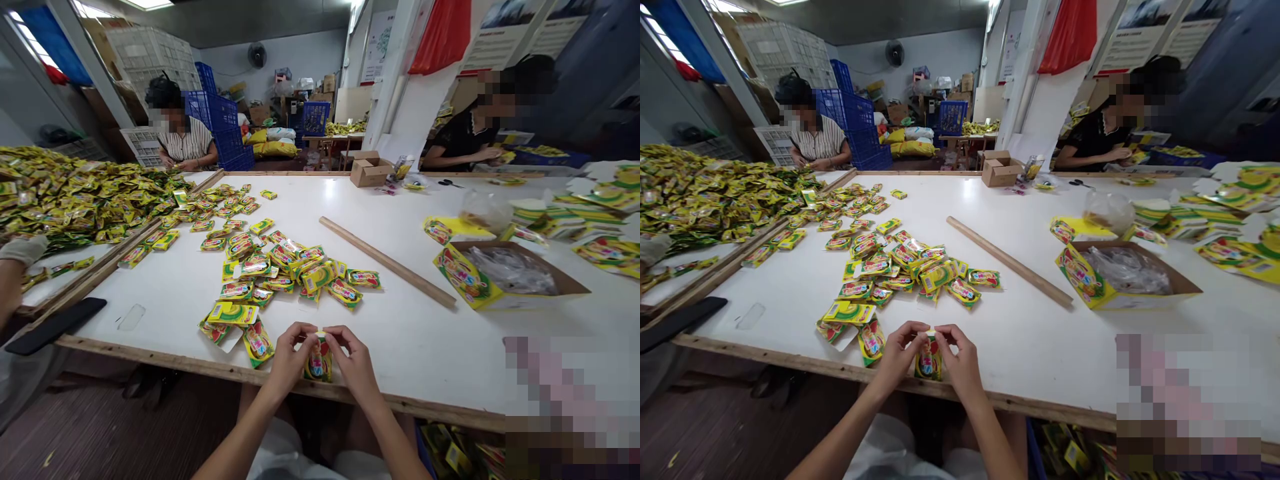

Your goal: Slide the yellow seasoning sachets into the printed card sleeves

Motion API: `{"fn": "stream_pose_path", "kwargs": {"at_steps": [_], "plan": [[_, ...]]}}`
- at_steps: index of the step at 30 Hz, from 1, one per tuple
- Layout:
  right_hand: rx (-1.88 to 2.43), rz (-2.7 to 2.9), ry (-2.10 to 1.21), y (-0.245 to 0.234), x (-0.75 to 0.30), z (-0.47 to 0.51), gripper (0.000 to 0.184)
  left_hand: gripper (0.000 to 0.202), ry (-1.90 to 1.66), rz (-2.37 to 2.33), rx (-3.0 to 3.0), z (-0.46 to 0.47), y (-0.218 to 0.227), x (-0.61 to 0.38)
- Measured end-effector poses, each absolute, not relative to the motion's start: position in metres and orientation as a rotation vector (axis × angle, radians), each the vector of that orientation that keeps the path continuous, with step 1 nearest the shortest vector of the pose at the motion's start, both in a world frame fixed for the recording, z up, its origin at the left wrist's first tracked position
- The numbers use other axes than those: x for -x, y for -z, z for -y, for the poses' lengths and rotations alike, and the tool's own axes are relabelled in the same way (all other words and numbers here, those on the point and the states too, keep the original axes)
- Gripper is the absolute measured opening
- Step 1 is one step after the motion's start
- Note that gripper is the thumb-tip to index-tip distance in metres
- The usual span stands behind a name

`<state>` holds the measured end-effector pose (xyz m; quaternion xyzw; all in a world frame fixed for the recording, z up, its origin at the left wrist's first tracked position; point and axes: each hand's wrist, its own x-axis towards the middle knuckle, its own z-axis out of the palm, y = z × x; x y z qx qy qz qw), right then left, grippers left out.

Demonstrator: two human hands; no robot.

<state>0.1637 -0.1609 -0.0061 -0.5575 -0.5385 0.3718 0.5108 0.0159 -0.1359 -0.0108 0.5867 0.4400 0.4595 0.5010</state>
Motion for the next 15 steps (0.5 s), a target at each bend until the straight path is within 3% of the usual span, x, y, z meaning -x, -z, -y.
{"fn": "stream_pose_path", "kwargs": {"at_steps": [15], "plan": [[1.321, 1.284, -0.937, 0.007, -0.166, 0.160, 0.030, 0.023, -1.089, -1.077, -1.453, 0.131, 0.002, -0.015]]}}
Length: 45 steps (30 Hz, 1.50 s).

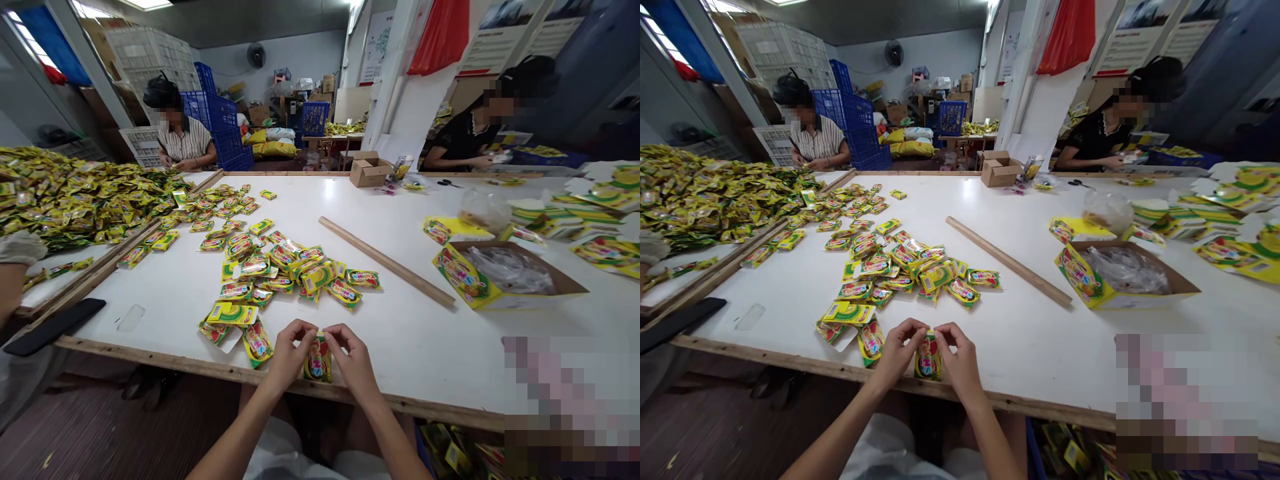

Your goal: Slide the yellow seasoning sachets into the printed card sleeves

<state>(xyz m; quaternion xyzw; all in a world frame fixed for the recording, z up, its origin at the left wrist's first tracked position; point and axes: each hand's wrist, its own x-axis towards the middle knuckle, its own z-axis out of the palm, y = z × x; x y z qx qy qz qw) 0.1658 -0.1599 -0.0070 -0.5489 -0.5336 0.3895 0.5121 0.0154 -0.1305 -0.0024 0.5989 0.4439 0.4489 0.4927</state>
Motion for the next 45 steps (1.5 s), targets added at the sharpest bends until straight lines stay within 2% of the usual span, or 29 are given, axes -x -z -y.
{"fn": "stream_pose_path", "kwargs": {"at_steps": [7, 12, 16, 19, 26, 31, 35, 38, 41, 45], "plan": [[1.253, 1.275, -0.965, 0.012, -0.155, 0.166, 0.025, 0.022, -1.105, -1.018, -1.510, 0.140, 0.013, -0.009], [1.494, 1.270, -0.676, -0.022, -0.211, 0.193, 0.032, 0.044, -1.125, -0.994, -1.368, 0.143, 0.017, -0.005], [1.822, 1.480, -0.649, -0.048, -0.305, 0.231, 0.031, 0.030, -1.079, -1.092, -1.342, 0.139, 0.022, -0.007], [1.964, 1.479, -0.571, -0.049, -0.335, 0.238, 0.034, 0.027, -1.049, -1.090, -1.410, 0.139, 0.023, -0.013], [1.735, 1.498, -0.431, 0.003, -0.263, 0.131, 0.033, 0.026, -1.052, -1.152, -1.435, 0.144, 0.024, -0.010], [1.767, 1.472, -0.321, 0.027, -0.227, 0.073, 0.044, 0.025, -1.055, -1.195, -1.470, 0.144, 0.023, -0.008], [1.801, 1.490, -0.280, 0.038, -0.209, 0.102, 0.047, 0.025, -1.061, -1.216, -1.467, 0.142, 0.025, -0.011], [1.763, 1.470, -0.314, 0.048, -0.190, 0.146, 0.055, 0.035, -1.052, -1.164, -1.367, 0.138, 0.028, -0.014], [1.678, 1.444, -0.466, 0.052, -0.172, 0.178, 0.059, 0.048, -1.039, -1.039, -1.236, 0.134, 0.030, -0.016], [1.572, 1.445, -0.693, 0.039, -0.160, 0.185, 0.059, 0.048, -1.079, -0.966, -1.192, 0.134, 0.028, -0.014]]}}
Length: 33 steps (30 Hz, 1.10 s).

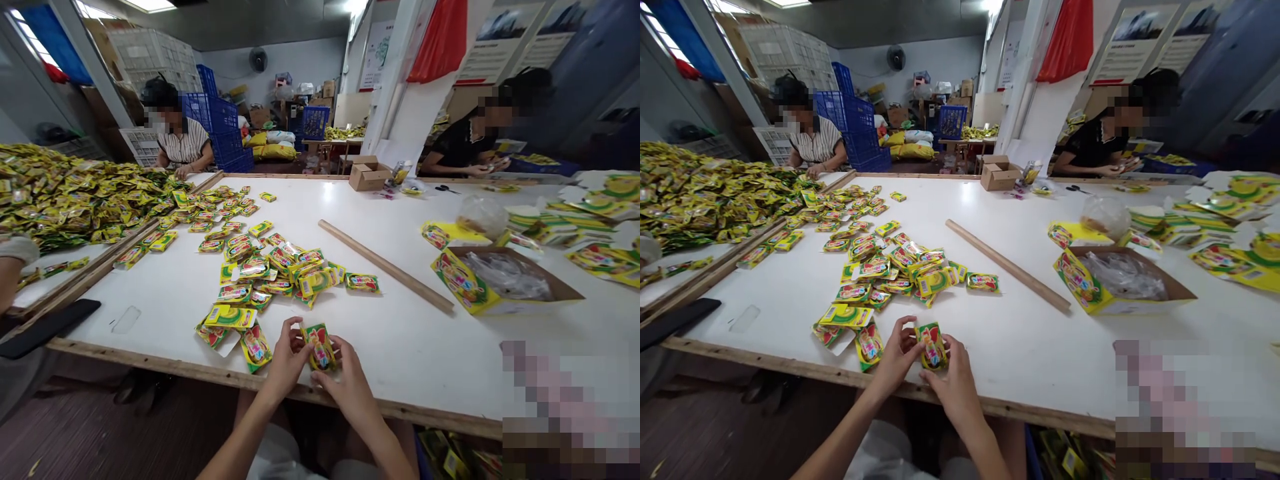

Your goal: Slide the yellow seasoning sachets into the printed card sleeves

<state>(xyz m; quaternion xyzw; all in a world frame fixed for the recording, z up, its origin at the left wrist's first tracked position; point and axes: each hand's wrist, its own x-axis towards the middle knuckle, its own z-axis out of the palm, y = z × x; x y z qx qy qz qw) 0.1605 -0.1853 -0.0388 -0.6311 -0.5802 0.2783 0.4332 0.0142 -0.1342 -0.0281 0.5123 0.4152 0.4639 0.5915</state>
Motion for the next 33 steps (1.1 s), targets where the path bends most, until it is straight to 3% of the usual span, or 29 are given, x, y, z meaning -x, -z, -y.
{"fn": "stream_pose_path", "kwargs": {"at_steps": [6, 10, 17, 21, 26, 33], "plan": [[1.380, 1.368, -0.881, 0.022, -0.161, 0.174, 0.036, 0.035, -1.067, -0.932, -1.312, 0.139, 0.022, -0.009], [1.342, 1.346, -0.943, 0.023, -0.169, 0.172, 0.035, 0.025, -1.011, -0.942, -1.398, 0.139, 0.018, -0.008], [1.325, 1.468, -0.850, 0.015, -0.183, 0.166, 0.020, 0.021, -1.085, -0.887, -1.497, 0.139, 0.016, -0.025], [1.300, 1.323, -0.700, 0.018, -0.185, 0.165, 0.019, 0.032, -1.157, -0.810, -1.413, 0.142, 0.015, -0.037], [1.248, 1.443, -0.700, 0.014, -0.186, 0.170, 0.016, 0.013, -1.160, -0.898, -1.549, 0.145, 0.007, -0.038], [1.331, 1.378, -0.728, 0.001, -0.183, 0.169, 0.018, 0.013, -1.140, -1.034, -1.499, 0.145, 0.002, -0.042]]}}
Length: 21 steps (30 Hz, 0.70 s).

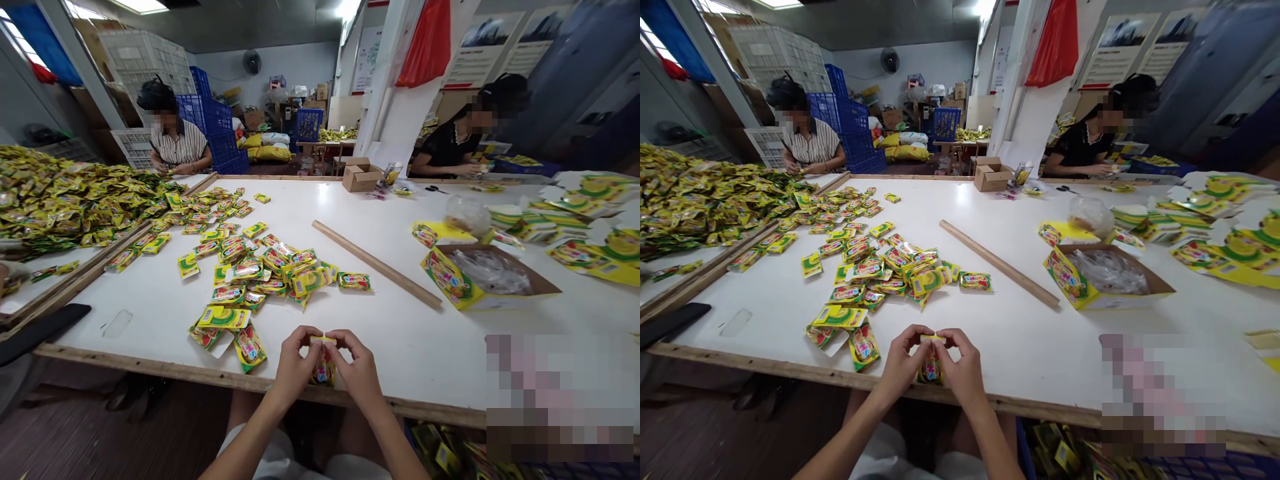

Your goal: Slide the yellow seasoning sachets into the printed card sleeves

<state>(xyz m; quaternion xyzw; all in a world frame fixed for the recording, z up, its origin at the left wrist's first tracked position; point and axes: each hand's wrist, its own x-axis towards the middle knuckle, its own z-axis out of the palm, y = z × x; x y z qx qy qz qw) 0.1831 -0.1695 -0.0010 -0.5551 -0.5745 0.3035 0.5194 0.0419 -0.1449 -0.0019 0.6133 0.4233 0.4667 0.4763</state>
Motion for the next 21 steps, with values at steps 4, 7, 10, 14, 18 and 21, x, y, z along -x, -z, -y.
{"fn": "stream_pose_path", "kwargs": {"at_steps": [4, 7, 10, 14, 18, 21], "plan": [[1.374, 1.327, -0.820, -0.001, -0.184, 0.163, 0.023, 0.012, -1.144, -1.084, -1.442, 0.142, 0.001, -0.047], [1.370, 1.297, -0.863, 0.000, -0.185, 0.161, 0.025, 0.014, -1.144, -1.090, -1.420, 0.141, 0.001, -0.048], [1.327, 1.302, -0.860, 0.004, -0.186, 0.163, 0.025, 0.016, -1.128, -1.049, -1.458, 0.143, 0.002, -0.044], [1.278, 1.328, -0.802, 0.009, -0.188, 0.172, 0.022, 0.019, -1.093, -0.961, -1.547, 0.145, 0.007, -0.034], [1.273, 1.380, -0.738, 0.007, -0.180, 0.178, 0.019, 0.020, -1.119, -0.903, -1.616, 0.145, 0.014, -0.029], [1.331, 1.449, -0.668, 0.007, -0.185, 0.182, 0.019, 0.021, -1.102, -0.905, -1.634, 0.144, 0.018, -0.028]]}}
